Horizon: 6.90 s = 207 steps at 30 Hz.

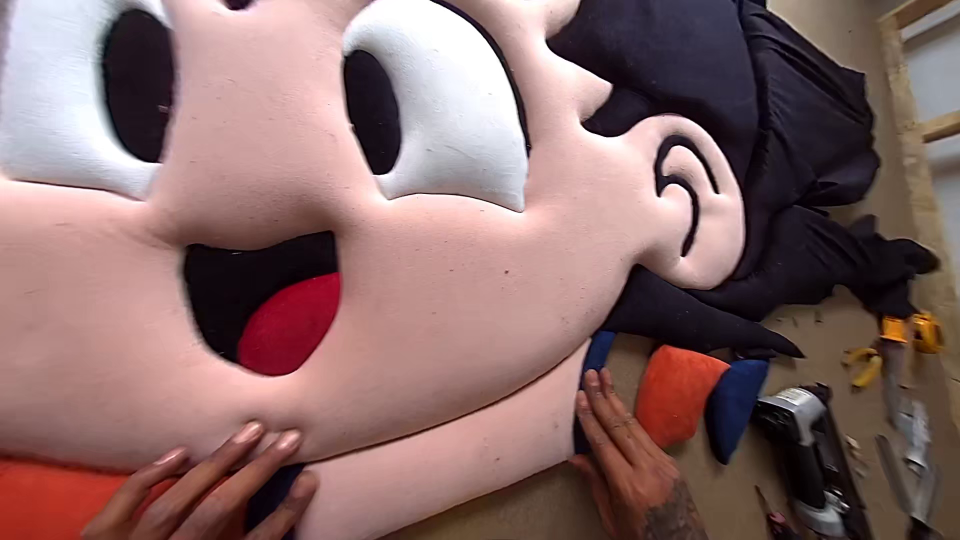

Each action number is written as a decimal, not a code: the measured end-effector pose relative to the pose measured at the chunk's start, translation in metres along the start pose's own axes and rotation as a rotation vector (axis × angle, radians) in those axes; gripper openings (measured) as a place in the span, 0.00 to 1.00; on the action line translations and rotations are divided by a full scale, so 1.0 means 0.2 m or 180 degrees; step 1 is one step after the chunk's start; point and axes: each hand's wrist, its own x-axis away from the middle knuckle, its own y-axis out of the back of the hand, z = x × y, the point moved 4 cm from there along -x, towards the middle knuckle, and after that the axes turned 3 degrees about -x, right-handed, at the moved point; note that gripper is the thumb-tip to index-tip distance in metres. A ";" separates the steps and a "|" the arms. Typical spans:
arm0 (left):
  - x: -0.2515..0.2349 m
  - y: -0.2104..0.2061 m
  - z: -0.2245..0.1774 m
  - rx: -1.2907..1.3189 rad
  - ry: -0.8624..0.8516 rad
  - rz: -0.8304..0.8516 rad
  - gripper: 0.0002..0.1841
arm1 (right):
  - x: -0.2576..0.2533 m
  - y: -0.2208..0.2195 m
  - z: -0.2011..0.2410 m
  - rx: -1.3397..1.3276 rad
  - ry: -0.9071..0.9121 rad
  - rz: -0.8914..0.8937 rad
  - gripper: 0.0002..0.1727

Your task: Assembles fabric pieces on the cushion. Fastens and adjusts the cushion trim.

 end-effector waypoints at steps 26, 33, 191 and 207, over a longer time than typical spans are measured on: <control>0.07 -0.09 -0.16 -0.0353 0.0222 -0.0909 0.35 | -0.04 0.02 0.06 0.0621 0.0464 0.0083 0.27; -0.64 -0.25 -0.60 -0.0427 -0.0124 -0.0463 0.59 | -0.03 0.04 0.05 0.0481 0.0283 0.0157 0.28; -1.15 -0.46 -1.00 -0.0164 -0.0529 -0.0371 0.41 | -0.01 0.19 -0.52 -0.0192 0.0074 0.0204 0.34; -1.18 -0.45 -1.05 -0.0417 -0.1106 -0.0294 0.40 | 0.04 0.13 -0.55 -0.0248 0.0426 -0.0760 0.26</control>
